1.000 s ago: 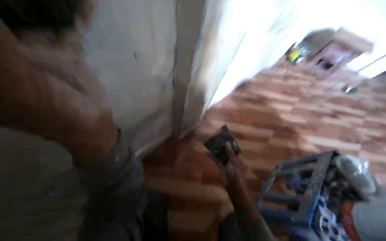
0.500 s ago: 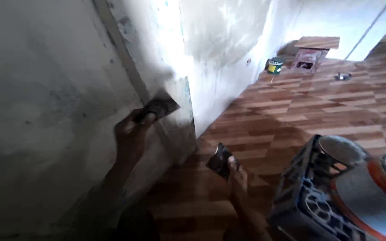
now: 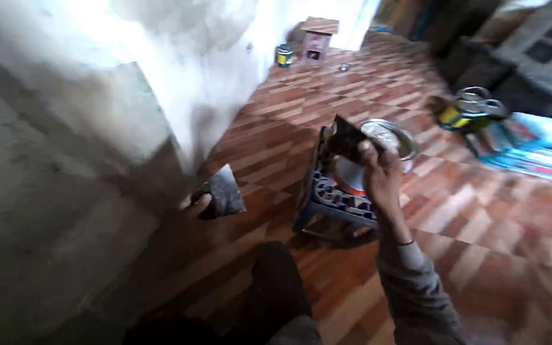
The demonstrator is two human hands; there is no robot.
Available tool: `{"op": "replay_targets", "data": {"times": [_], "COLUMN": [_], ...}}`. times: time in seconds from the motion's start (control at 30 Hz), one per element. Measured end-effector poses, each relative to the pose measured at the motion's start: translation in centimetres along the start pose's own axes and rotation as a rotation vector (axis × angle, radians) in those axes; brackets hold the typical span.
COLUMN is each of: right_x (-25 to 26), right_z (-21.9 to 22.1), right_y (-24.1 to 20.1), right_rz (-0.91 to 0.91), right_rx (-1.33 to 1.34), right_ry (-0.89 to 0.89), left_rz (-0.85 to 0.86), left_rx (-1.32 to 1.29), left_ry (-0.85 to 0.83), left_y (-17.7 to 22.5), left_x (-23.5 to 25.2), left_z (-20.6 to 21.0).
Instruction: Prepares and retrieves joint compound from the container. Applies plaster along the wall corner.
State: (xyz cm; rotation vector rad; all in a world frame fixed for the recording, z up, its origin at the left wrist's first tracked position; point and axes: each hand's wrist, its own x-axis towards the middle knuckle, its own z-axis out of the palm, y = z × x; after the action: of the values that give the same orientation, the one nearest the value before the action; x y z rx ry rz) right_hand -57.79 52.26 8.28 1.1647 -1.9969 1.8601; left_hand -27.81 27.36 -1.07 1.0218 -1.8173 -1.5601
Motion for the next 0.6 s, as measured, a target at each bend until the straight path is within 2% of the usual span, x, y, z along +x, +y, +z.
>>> {"op": "replay_targets", "data": {"times": [0.07,0.13,0.23,0.33,0.43,0.47,0.53,0.6], "right_x": [2.7,5.7,10.9,13.8,15.2,15.4,15.5,15.6], "right_z": [-5.2,-8.5,-11.1,-11.1,-9.7,-9.0,-7.6,-7.3], "right_y": [-2.4,-3.7,-1.4,1.4,2.6,3.1,4.5,6.3], "right_rz": [-0.057,-0.056,0.041,0.076,0.101,0.107,0.153,0.187], "right_rx": [-0.26,-0.569,-0.894,-1.096,-1.176,-1.178,-1.177,-1.12], "right_ry": [-0.03,-0.095,-0.309,-0.512,-0.609,-0.615,-0.655,-0.748], "left_rz": [0.038,0.074,0.093,0.058,0.025,0.002,-0.089,-0.004], "left_rx": [0.05,0.095,0.106,0.078,0.086,0.085,0.109,0.108], "left_ry": [-0.033,-0.101,-0.171,-0.237,-0.272,-0.271,-0.206,-0.191], "left_y": [-0.5,-1.1,-1.8,-1.8,-1.2,-0.3,4.0,4.0], "left_x": [0.6,2.0,3.7,4.8,4.9,4.5,1.7,1.1], "left_z": [-0.2,-0.4,0.7,1.6,2.0,2.1,2.9,2.7]}}
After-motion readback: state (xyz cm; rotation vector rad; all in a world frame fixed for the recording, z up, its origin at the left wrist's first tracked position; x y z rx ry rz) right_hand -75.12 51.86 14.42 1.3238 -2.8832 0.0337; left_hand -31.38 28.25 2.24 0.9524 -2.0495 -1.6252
